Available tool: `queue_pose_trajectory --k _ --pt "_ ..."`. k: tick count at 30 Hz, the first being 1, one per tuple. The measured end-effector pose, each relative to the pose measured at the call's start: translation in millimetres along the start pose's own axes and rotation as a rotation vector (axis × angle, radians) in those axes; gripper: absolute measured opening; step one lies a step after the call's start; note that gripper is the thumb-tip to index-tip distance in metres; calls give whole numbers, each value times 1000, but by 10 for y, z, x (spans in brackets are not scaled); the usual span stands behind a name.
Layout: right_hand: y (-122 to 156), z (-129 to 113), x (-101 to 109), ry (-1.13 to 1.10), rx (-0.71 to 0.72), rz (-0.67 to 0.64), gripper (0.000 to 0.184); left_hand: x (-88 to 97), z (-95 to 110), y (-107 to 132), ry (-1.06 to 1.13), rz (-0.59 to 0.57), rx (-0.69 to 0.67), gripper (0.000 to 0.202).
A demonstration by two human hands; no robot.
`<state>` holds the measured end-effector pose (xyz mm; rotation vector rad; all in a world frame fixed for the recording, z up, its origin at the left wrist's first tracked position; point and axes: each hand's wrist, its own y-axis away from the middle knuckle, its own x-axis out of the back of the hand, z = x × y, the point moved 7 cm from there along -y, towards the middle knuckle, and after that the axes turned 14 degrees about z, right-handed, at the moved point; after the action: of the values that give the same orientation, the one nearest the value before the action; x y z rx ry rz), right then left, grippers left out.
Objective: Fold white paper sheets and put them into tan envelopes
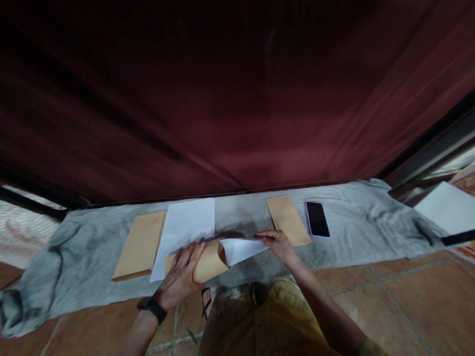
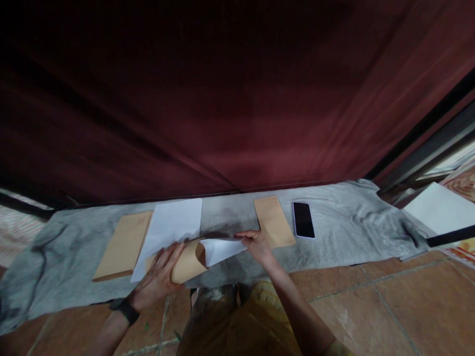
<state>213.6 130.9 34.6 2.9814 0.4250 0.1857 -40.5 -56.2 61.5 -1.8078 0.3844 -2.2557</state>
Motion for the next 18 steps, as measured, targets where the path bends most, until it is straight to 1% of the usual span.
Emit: queue_pose_trajectory --k 3,6,9,11,13,16,18 --pt "50 5 -58 23 36 -14 29 -49 38 -15 31 -10 18 110" --pt "137 7 -168 60 83 -53 25 -83 92 -45 55 -14 23 111" --pt "239 -10 -277 123 157 -79 27 -97 138 -74 64 -9 15 115" --pt "294 -50 -308 167 226 -54 28 -99 155 -86 61 -3 6 116" --pt "331 -95 -302 198 268 -2 21 -97 159 -91 54 1 2 117" --pt "359 -139 -268 211 255 79 15 -90 154 -104 42 8 5 118" --pt "381 -156 -280 232 230 94 10 -92 166 -120 37 11 -2 118"
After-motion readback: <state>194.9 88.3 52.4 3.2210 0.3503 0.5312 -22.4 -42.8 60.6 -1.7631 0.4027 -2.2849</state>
